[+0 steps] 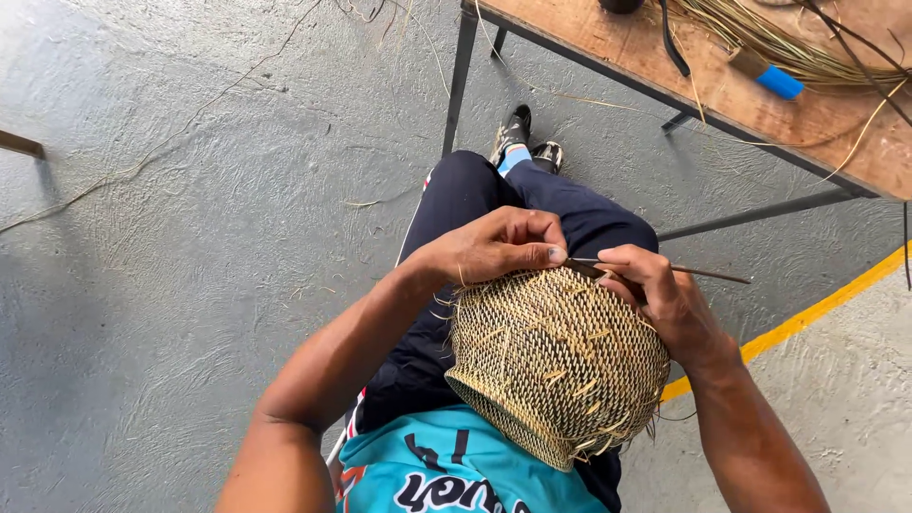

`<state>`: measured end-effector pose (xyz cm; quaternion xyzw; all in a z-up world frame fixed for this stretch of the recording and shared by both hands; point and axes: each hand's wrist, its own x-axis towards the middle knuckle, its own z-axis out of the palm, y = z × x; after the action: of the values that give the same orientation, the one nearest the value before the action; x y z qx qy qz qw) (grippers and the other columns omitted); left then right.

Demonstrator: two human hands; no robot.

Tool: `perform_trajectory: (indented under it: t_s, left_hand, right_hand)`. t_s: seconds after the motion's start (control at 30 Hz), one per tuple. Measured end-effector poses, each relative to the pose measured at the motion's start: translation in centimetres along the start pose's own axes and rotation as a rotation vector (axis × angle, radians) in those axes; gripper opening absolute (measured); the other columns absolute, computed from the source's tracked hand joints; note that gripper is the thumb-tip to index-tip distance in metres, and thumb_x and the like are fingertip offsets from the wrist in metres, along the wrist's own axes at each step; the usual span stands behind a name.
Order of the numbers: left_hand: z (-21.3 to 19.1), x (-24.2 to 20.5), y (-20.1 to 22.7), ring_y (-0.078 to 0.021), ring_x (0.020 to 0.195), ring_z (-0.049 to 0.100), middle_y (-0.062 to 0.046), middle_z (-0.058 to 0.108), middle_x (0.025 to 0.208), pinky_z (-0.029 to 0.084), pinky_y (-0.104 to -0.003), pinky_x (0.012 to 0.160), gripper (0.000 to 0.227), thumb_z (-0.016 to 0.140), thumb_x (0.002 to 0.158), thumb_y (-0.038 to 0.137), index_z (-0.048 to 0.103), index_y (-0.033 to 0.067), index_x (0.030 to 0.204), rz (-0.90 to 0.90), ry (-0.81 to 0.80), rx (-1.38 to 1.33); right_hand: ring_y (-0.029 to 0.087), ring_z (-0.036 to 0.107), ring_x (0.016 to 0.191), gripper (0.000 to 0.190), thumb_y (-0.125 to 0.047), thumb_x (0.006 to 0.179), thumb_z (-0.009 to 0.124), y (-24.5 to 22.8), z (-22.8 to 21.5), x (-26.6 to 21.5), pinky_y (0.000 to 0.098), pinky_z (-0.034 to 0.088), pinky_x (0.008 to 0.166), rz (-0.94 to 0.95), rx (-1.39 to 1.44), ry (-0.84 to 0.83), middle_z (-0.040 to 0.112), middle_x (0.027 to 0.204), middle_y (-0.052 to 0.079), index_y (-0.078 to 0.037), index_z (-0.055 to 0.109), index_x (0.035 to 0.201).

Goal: The recorder is weaving a basket using dried plant fibers and various hand tools.

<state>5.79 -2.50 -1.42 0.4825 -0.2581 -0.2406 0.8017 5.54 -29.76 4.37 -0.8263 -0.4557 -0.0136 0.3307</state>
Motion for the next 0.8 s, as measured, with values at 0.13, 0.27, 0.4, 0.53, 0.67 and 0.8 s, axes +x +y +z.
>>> perform_trajectory:
  t_s: [0.13,0.27,0.4,0.53,0.67,0.8]
  left_hand:
    - [-0.1,-0.2,0.0,0.0,0.075,0.048,0.009,0.058,0.084,0.04,-0.021,0.066,0.023,0.065,0.106,0.028,0.066,0.0061,0.099,-0.021,0.0,-0.021]
    - [0.3,-0.1,0.4,0.0002,0.074,0.05,0.009,0.06,0.084,0.041,-0.021,0.065,0.022,0.065,0.105,0.027,0.066,0.0059,0.098,-0.034,0.016,-0.031]
    - [0.5,0.0,0.6,0.0006,0.07,0.047,0.009,0.057,0.08,0.038,-0.021,0.061,0.024,0.065,0.105,0.029,0.067,0.0062,0.097,-0.055,0.014,-0.011]
    - [1.0,-0.3,1.4,0.0001,0.067,0.049,0.009,0.059,0.077,0.04,-0.021,0.058,0.025,0.065,0.103,0.03,0.068,0.007,0.096,-0.05,0.05,0.03]
    - [0.9,-0.5,1.2,0.0005,0.067,0.047,0.009,0.057,0.077,0.037,-0.021,0.057,0.025,0.065,0.104,0.031,0.068,0.0071,0.097,-0.032,0.038,0.032]
    - [1.0,-0.5,1.3,0.0006,0.069,0.049,0.008,0.059,0.079,0.039,-0.02,0.058,0.025,0.066,0.104,0.03,0.068,0.0064,0.098,-0.03,0.037,-0.011]
  right_hand:
    - [0.022,0.077,0.093,0.043,-0.002,0.098,0.067,0.2,-0.3,-0.8,0.0334,0.064,0.075,0.077,0.092,0.049,0.073,0.102,0.016,-0.003,0.04,0.132]
    - [0.022,0.077,0.095,0.046,-0.003,0.096,0.07,-0.4,-0.5,-0.2,0.0324,0.063,0.074,0.035,-0.023,0.076,0.073,0.102,0.016,-0.004,0.04,0.131]
    - [0.019,0.078,0.084,0.049,-0.002,0.093,0.072,-0.3,-0.6,-0.2,0.0319,0.06,0.063,0.12,-0.05,-0.047,0.075,0.094,0.012,-0.007,0.044,0.132]
    - [0.024,0.078,0.09,0.047,-0.002,0.094,0.068,-0.4,-0.5,0.3,0.0317,0.064,0.066,0.004,-0.055,-0.016,0.072,0.108,0.018,-0.006,0.04,0.132]
    - [0.023,0.078,0.089,0.045,-0.001,0.095,0.068,-0.6,-0.1,-0.1,0.0331,0.064,0.068,0.01,-0.056,0.007,0.072,0.103,0.016,-0.005,0.04,0.13]
    - [0.024,0.078,0.093,0.045,-0.002,0.095,0.07,-1.2,0.0,0.0,0.0336,0.064,0.073,0.04,-0.012,0.062,0.074,0.101,0.016,-0.004,0.04,0.128]
